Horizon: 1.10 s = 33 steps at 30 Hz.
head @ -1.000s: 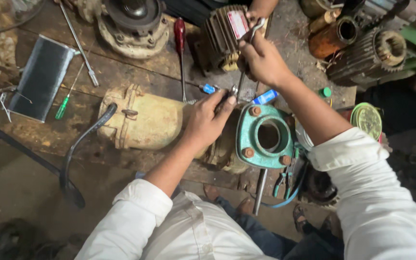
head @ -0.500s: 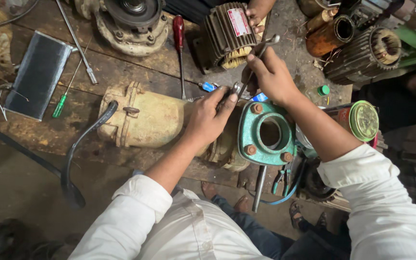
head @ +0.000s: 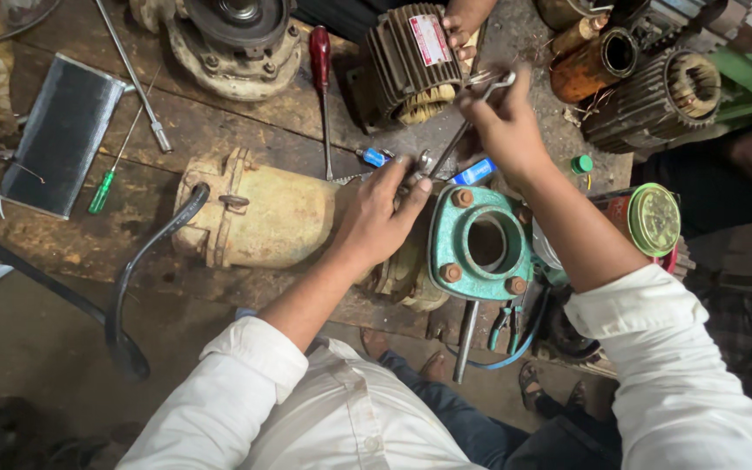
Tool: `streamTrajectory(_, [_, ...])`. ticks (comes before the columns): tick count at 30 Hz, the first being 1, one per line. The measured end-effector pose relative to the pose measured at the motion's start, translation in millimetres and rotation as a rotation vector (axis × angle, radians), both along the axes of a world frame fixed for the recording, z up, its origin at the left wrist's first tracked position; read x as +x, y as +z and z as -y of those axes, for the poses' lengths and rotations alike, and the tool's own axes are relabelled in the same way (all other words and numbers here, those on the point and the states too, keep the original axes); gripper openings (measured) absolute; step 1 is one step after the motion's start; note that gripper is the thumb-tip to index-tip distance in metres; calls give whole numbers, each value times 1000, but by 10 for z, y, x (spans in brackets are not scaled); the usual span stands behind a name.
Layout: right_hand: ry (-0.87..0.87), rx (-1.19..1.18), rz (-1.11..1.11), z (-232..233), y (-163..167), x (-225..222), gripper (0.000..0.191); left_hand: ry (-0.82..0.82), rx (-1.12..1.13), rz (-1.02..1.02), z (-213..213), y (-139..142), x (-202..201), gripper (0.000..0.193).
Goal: The person uses a wrench to loosen and tighten bolts on a cylindrical motor assembly on a workbench. They repeatedly adjust the bolts and reposition the motor while other people work nearby.
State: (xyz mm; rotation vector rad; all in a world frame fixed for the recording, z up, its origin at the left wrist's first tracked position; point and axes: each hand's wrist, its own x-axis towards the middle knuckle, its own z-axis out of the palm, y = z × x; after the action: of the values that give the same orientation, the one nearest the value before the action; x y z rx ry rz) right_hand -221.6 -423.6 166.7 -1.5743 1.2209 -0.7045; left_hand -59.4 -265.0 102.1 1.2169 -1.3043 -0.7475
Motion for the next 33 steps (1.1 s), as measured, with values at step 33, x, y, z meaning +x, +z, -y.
streamTrajectory(33, [160,-569,-1108,686,53,345,52,-296,42,44,158,10,186,81])
